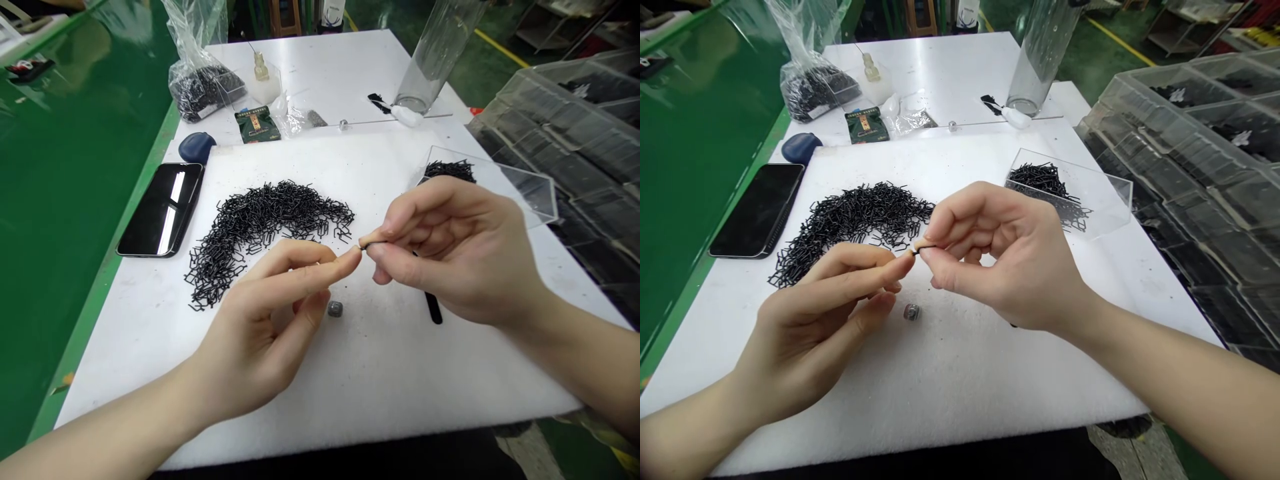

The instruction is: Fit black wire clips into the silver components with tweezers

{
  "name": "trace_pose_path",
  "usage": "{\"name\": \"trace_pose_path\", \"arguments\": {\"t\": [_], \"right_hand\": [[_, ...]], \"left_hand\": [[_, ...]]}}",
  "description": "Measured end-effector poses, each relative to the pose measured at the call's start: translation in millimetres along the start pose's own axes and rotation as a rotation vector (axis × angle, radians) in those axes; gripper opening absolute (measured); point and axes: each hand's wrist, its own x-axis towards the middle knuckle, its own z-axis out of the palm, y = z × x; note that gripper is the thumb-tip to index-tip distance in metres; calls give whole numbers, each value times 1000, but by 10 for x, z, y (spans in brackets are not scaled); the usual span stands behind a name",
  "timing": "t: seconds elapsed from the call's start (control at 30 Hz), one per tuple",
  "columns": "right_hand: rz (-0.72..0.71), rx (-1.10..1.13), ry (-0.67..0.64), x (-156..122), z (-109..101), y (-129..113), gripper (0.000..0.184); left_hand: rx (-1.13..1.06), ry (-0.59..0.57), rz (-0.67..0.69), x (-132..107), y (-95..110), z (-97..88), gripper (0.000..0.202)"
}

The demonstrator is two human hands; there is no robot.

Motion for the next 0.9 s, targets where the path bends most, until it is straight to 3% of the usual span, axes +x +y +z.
{"name": "trace_pose_path", "arguments": {"t": [0.37,0.6,0.7,0.8,0.9], "right_hand": [[-17,-29,36,-1,-8,34,30],[328,262,-11,108,-72,65,28],[373,282,-20,145,-63,60,34],[289,209,-18,174,-64,86,33],[17,-33,102,264,-183,85,21]], "left_hand": [[10,-8,-35,-25,5,28,75],[20,47,-100,-14,15,26,56],[122,28,-55,-12,19,19,43],[229,-63,-35,-35,17,23,37],[336,-103,-5,-77,-23,40,34]]}}
